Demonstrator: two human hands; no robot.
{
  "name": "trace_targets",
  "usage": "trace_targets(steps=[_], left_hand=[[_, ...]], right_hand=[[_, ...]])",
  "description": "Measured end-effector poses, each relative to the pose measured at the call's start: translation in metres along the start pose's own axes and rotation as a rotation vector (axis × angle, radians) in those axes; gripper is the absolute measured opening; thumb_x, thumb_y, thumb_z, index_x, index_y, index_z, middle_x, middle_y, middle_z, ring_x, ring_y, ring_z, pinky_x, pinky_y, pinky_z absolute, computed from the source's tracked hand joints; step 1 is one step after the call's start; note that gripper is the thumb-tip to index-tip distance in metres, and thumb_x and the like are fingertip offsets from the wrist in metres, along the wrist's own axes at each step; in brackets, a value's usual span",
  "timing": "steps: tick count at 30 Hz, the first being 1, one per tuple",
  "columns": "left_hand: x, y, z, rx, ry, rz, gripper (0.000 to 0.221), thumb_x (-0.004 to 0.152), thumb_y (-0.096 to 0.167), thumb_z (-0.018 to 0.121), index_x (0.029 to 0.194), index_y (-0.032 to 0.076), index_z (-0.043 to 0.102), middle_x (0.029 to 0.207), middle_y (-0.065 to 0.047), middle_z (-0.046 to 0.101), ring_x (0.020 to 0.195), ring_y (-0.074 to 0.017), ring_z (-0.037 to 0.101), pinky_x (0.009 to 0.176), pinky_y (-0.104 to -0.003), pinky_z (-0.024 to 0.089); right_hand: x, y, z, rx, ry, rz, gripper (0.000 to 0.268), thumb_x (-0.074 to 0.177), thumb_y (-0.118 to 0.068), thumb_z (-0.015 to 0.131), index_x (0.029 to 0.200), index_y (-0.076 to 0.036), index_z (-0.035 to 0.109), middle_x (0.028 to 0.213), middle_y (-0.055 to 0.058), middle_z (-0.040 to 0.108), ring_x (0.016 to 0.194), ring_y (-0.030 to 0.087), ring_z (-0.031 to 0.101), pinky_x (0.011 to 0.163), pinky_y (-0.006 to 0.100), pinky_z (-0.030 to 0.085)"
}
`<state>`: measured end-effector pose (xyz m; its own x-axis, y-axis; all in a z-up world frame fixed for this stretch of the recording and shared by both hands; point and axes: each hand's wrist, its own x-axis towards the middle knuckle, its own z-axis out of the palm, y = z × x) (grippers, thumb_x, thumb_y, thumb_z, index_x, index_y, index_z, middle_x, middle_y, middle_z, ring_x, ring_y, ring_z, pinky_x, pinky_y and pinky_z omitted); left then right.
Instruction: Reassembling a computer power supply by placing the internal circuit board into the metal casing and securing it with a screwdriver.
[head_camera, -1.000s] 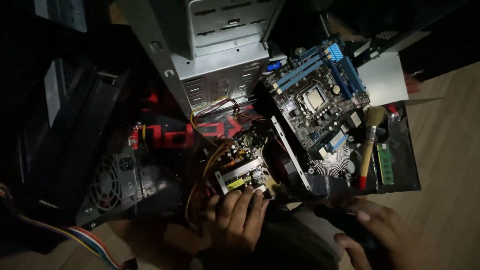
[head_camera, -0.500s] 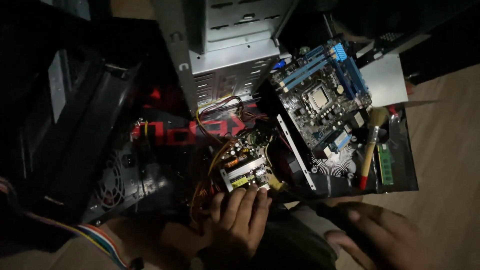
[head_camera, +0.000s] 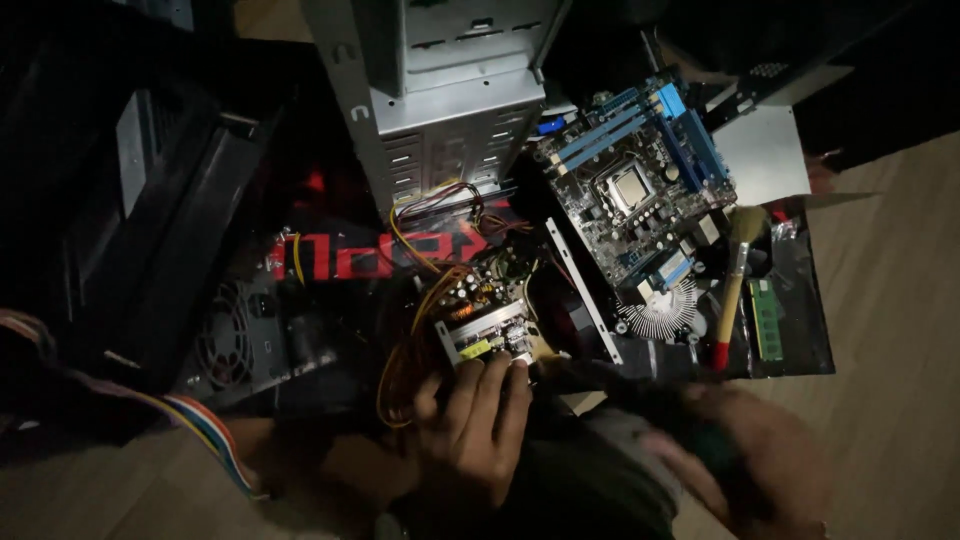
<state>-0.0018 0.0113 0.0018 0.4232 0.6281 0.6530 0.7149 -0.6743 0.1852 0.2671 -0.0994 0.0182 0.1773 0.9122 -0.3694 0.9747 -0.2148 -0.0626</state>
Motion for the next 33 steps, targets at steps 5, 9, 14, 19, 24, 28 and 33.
trace_targets(steps=[5, 9, 14, 19, 24, 28, 33], left_hand=[[-0.009, 0.006, -0.004, 0.102, -0.138, 0.038, 0.019, 0.105, 0.024, 0.064, 0.114, 0.011, 0.074, 0.119, -0.008, 0.075, 0.109, -0.0223, 0.068, 0.091, -0.048, 0.048], [0.0, 0.002, -0.014, 0.052, -0.159, 0.07, 0.022, 0.106, 0.018, 0.057, 0.117, 0.007, 0.072, 0.122, -0.012, 0.072, 0.107, -0.0248, 0.068, 0.087, -0.05, 0.048], [-0.005, 0.009, -0.007, -0.022, -0.123, -0.024, 0.015, 0.103, 0.018, 0.062, 0.112, 0.009, 0.07, 0.117, -0.01, 0.071, 0.102, -0.0239, 0.066, 0.087, -0.05, 0.046], [-0.003, 0.005, -0.009, -0.036, -0.101, 0.011, 0.017, 0.102, 0.003, 0.058, 0.112, 0.006, 0.072, 0.115, -0.013, 0.073, 0.102, -0.0247, 0.069, 0.086, -0.05, 0.048], [-0.004, -0.005, -0.011, -0.141, -0.177, 0.034, 0.024, 0.107, 0.012, 0.051, 0.118, 0.0, 0.069, 0.12, -0.019, 0.069, 0.106, -0.0305, 0.065, 0.088, -0.056, 0.046], [-0.007, -0.012, -0.01, -0.22, -0.059, 0.117, 0.016, 0.103, 0.006, 0.062, 0.114, -0.003, 0.068, 0.121, -0.022, 0.071, 0.102, -0.0329, 0.07, 0.087, -0.056, 0.046], [-0.014, -0.02, -0.037, -0.476, -0.035, -0.037, 0.014, 0.1, 0.014, 0.074, 0.104, 0.001, 0.074, 0.118, -0.015, 0.073, 0.105, -0.0299, 0.07, 0.098, -0.053, 0.043]], right_hand=[[0.004, -0.036, -0.039, 0.637, 0.443, -0.628, 0.095, 0.079, -0.006, 0.082, 0.157, -0.014, 0.028, 0.154, 0.026, 0.05, 0.137, 0.036, 0.062, 0.11, 0.046, 0.062], [0.008, -0.039, -0.034, 0.299, 0.6, -0.489, 0.038, 0.081, -0.028, 0.082, 0.11, -0.007, 0.071, 0.104, 0.009, 0.077, 0.086, 0.017, 0.077, 0.075, 0.029, 0.061], [0.0, -0.054, -0.066, 0.65, 0.399, -0.703, 0.076, 0.087, 0.003, 0.072, 0.152, -0.016, 0.037, 0.143, 0.027, 0.063, 0.135, 0.038, 0.069, 0.111, 0.043, 0.058], [0.003, -0.035, -0.044, 0.273, 0.637, -0.55, 0.081, 0.085, -0.025, 0.082, 0.152, -0.017, 0.037, 0.125, 0.018, 0.063, 0.104, 0.027, 0.063, 0.073, 0.034, 0.061], [0.002, -0.025, -0.026, 0.085, 0.746, -0.468, 0.08, 0.078, -0.041, 0.091, 0.143, -0.012, 0.052, 0.109, 0.016, 0.077, 0.085, 0.018, 0.074, 0.068, 0.032, 0.06], [0.004, -0.036, -0.041, 0.407, 0.594, -0.616, 0.076, 0.081, -0.013, 0.082, 0.146, -0.008, 0.044, 0.131, 0.022, 0.069, 0.117, 0.027, 0.074, 0.099, 0.034, 0.06], [0.019, 0.05, 0.012, 0.057, 0.548, -0.408, 0.083, 0.074, -0.041, 0.079, 0.149, -0.021, 0.05, 0.136, 0.011, 0.07, 0.101, 0.022, 0.075, 0.071, 0.034, 0.052]])
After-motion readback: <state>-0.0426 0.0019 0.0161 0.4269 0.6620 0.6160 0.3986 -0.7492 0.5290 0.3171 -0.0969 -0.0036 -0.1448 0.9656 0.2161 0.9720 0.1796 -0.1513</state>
